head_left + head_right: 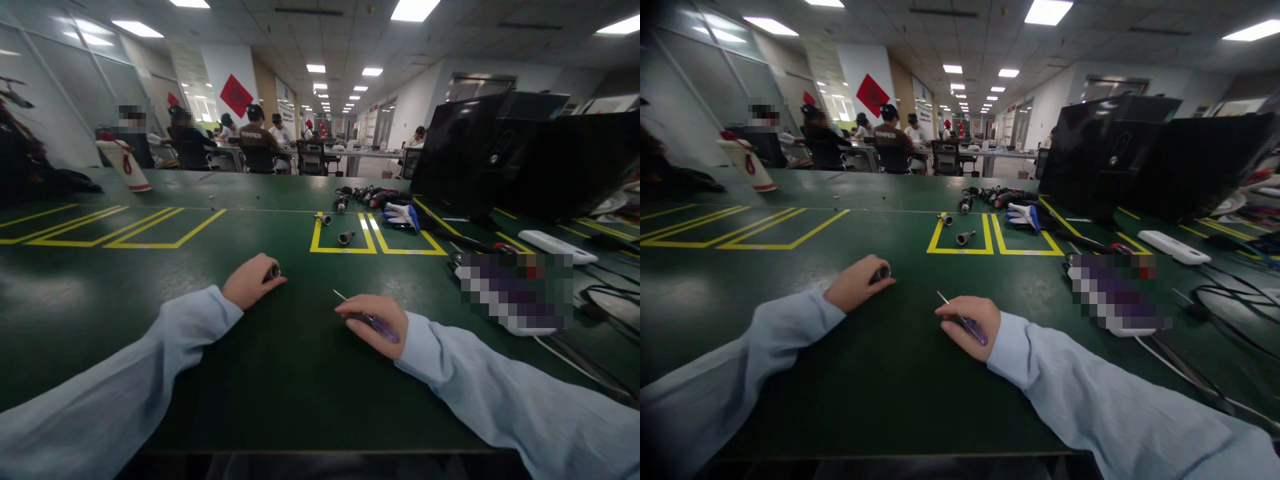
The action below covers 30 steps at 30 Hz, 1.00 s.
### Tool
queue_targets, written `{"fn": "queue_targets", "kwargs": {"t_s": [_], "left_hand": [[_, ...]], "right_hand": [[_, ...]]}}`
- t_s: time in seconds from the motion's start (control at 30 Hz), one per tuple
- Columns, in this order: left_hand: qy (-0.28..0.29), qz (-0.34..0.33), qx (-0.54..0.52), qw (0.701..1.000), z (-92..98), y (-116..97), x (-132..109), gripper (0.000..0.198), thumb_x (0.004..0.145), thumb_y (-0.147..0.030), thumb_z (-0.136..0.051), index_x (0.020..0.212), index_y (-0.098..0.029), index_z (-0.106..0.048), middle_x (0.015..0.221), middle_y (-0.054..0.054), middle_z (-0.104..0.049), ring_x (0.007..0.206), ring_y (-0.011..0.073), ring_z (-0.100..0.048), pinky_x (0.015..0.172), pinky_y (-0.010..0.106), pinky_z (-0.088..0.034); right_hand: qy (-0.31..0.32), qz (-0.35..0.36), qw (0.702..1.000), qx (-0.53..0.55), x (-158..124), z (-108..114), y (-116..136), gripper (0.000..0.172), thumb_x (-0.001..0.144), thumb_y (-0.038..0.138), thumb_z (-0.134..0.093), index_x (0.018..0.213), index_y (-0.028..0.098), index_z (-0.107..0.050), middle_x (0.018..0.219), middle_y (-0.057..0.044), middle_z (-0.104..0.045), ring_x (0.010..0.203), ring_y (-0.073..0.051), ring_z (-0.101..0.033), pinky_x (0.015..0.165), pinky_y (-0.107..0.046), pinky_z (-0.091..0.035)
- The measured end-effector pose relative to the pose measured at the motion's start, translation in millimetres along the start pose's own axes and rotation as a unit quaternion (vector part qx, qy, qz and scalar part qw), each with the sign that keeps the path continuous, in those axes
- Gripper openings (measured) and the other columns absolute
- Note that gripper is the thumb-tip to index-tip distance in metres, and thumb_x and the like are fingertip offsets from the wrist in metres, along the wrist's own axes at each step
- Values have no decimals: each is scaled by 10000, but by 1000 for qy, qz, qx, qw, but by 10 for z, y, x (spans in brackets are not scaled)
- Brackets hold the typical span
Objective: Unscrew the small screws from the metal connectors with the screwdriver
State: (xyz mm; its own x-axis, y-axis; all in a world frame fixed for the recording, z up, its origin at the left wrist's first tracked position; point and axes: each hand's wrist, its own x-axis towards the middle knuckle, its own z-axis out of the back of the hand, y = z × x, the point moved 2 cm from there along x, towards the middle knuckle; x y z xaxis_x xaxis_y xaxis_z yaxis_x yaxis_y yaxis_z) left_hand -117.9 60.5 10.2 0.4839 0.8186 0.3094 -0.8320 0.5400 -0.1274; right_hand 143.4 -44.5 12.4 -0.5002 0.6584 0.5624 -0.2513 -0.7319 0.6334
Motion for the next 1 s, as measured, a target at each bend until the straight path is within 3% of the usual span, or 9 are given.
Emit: {"fn": "queue_targets", "kwargs": {"t_s": [0.13, 0.27, 0.4, 0.57, 0.73, 0.87, 1.0], "left_hand": [[38, -86, -113, 989, -24, -825, -174, 258, 730, -406, -547, 846, -181, -498, 839, 31, -506, 704, 149, -480, 623, 266, -403], [50, -102, -232, 966, -49, -1208, -181, 202, 739, -338, -554, 831, -189, -453, 805, 8, -501, 660, 127, -478, 567, 240, -392], [48, -85, -331, 939, -96, -1247, -84, 192, 715, -291, -591, 763, -176, -445, 699, -26, -510, 587, 99, -482, 507, 208, -376], [63, -133, -345, 927, -136, -1229, -56, 206, 723, -323, -584, 665, -149, -491, 619, -22, -507, 546, 86, -477, 500, 200, -372], [64, -170, -329, 927, -146, -1221, -72, 152, 733, -267, -566, 663, -147, -503, 624, -12, -518, 567, 90, -491, 520, 195, -384], [55, -191, -309, 930, -138, -1227, -78, 149, 753, -252, -534, 656, -147, -494, 612, -13, -501, 563, 90, -481, 521, 196, -376], [40, -191, -303, 933, -129, -1236, -87, 137, 760, -223, -510, 652, -144, -481, 607, -12, -492, 556, 88, -472, 529, 201, -374]], "right_hand": [[-42, -76, 970, 228, -44, -31, 139, 334, 854, 357, -386, 872, 171, -663, 730, -58, -660, 696, -164, -609, 671, -324, -484], [-124, -115, 929, 330, -64, -24, 178, 307, 811, 348, -433, 778, 158, -672, 529, -24, -581, 509, -144, -543, 518, -286, -435], [-140, -117, 924, 337, -81, -19, 152, 185, 767, 264, -466, 748, 167, -622, 513, -4, -566, 488, -133, -518, 476, -257, -397], [-90, -129, 974, 162, -99, -41, 185, 178, 779, 180, -421, 714, 184, -586, 561, 3, -567, 530, -124, -517, 508, -250, -406], [-66, -116, 989, 60, -68, -64, 262, 204, 775, 159, -411, 687, 190, -592, 599, -7, -576, 578, -124, -533, 566, -259, -416], [-70, -175, 968, 164, -55, -80, 182, 208, 757, 186, -415, 665, 174, -601, 599, -24, -580, 575, -130, -528, 542, -262, -410], [-99, -234, 910, 327, -52, -121, 93, 197, 728, 213, -441, 664, 133, -610, 598, -44, -595, 556, -130, -520, 520, -260, -402]]}}
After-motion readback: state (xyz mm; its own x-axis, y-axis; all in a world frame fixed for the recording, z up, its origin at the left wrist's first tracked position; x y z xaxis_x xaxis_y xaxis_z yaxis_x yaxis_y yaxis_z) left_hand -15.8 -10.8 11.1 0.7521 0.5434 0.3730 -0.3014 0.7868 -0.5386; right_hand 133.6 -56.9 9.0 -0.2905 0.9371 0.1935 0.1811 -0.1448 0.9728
